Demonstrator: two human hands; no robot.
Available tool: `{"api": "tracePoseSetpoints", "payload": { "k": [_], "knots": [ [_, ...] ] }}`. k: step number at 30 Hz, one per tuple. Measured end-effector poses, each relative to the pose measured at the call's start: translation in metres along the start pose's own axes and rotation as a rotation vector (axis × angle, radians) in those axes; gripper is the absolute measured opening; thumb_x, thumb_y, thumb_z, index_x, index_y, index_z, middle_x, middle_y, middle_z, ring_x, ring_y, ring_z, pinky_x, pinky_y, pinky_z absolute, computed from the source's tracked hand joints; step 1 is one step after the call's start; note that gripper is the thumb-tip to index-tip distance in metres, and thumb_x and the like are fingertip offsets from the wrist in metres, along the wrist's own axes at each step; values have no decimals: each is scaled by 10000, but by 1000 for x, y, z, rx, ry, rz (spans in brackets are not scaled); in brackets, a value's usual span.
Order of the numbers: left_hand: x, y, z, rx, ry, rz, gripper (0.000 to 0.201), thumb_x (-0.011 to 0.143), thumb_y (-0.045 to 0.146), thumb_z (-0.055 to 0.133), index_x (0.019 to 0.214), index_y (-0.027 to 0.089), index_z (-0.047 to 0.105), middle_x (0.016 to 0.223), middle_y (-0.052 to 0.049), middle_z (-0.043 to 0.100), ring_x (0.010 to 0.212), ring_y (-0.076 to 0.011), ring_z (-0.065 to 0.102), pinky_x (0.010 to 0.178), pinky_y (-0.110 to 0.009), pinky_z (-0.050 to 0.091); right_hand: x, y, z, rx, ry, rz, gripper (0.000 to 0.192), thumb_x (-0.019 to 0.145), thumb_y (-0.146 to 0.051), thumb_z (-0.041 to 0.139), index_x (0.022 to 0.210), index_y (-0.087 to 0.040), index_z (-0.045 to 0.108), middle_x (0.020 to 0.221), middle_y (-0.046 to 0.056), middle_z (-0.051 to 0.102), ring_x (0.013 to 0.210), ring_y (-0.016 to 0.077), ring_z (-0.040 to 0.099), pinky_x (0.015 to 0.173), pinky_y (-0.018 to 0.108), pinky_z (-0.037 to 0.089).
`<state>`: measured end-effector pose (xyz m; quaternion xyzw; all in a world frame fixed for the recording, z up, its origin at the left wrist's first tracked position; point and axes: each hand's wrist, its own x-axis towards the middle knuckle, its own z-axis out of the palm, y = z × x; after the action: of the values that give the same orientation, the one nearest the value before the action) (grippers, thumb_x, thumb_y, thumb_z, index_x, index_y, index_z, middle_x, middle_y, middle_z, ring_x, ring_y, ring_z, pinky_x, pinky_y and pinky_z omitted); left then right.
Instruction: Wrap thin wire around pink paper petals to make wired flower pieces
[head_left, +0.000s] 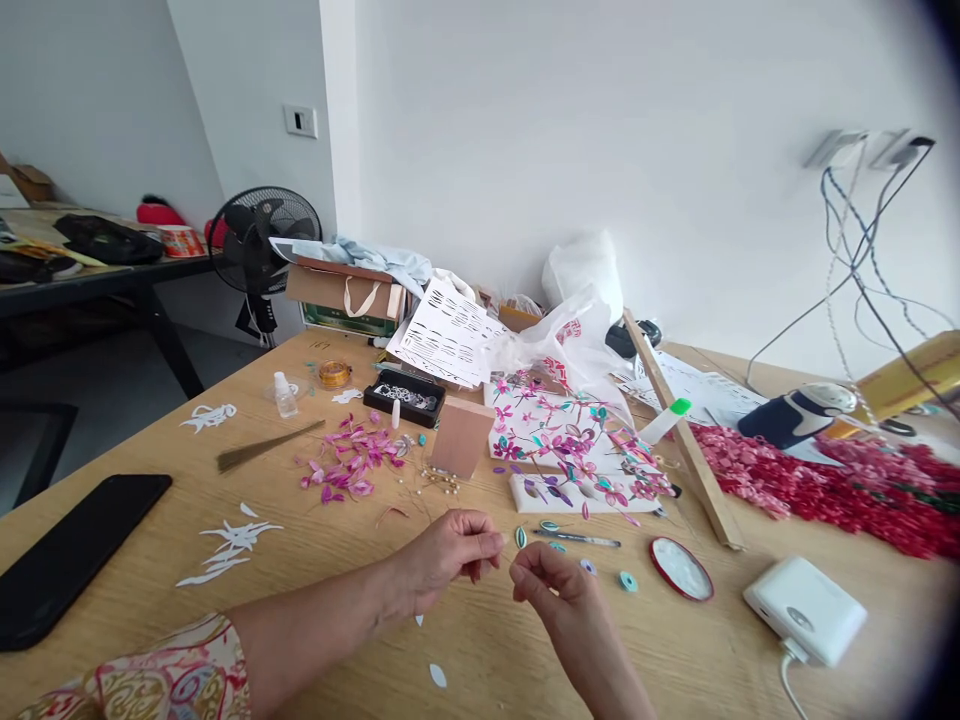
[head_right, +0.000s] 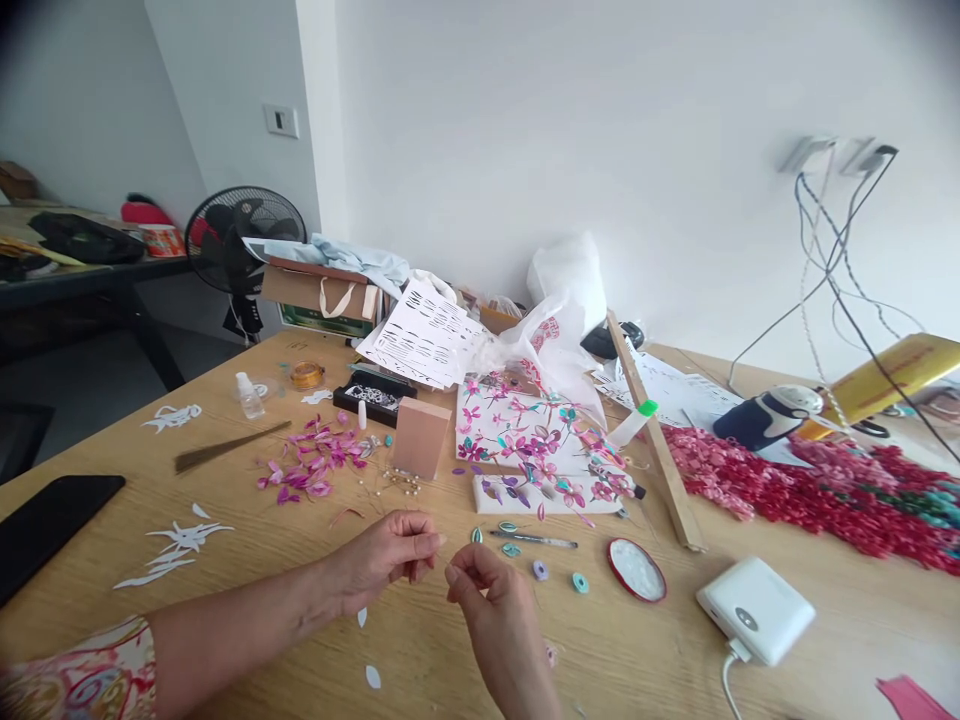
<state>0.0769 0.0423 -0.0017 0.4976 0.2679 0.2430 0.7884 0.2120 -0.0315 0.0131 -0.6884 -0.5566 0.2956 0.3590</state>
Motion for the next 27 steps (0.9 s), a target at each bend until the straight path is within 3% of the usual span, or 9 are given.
{"api": "tracePoseSetpoints", "payload": {
  "k": [5,12,15,18,21,23,27],
  "knots": [
    [3,-4,0,36,52,4,315,686,407,579,582,129,472,518,43,444,468,-48,369,483,-191,263,1,7,5,-33,97,-104,97,728,-264,516,684,-193,565,632,2,614,621,154,562,592,235,415],
    [12,-6,5,88,1,3,366,680,472,562,587,129,477,503,44,431,467,-51,360,470,-190,261,-1,8,4,-158,153,-215,215,809,-267,436,692,-202,605,658,15,614,627,150,564,588,236,415],
    [20,-6,2,165,-55,31,436,746,535,435,675,116,532,556,21,450,509,-72,412,502,-200,320,0,11,-3,-169,211,-231,223,808,-272,442,670,-201,603,684,24,604,657,153,562,606,239,423],
    [32,-4,-5,474,-99,124,454,835,471,284,839,120,571,668,-24,515,610,-110,476,576,-234,378,2,22,-13,-194,299,-208,215,781,-307,480,641,-200,602,679,26,597,660,161,559,609,247,426],
    [45,-2,-10,1094,-110,344,230,825,235,367,898,162,573,820,-55,552,795,-161,482,731,-280,372,6,39,-22,-215,329,-140,217,769,-330,487,653,-200,616,680,24,609,640,160,563,601,250,431],
    [54,-1,-10,1386,-117,424,225,772,117,390,916,171,555,887,-70,537,874,-189,456,773,-293,361,9,49,-26,-248,332,-91,219,765,-337,481,673,-201,626,691,26,620,629,160,568,596,253,436],
    [69,-3,-3,1580,-110,417,300,724,64,395,968,181,522,934,-72,502,891,-199,438,760,-288,374,18,60,-28,-323,342,-19,221,755,-330,466,675,-201,626,644,13,615,582,161,564,536,249,417]
  ]
}}
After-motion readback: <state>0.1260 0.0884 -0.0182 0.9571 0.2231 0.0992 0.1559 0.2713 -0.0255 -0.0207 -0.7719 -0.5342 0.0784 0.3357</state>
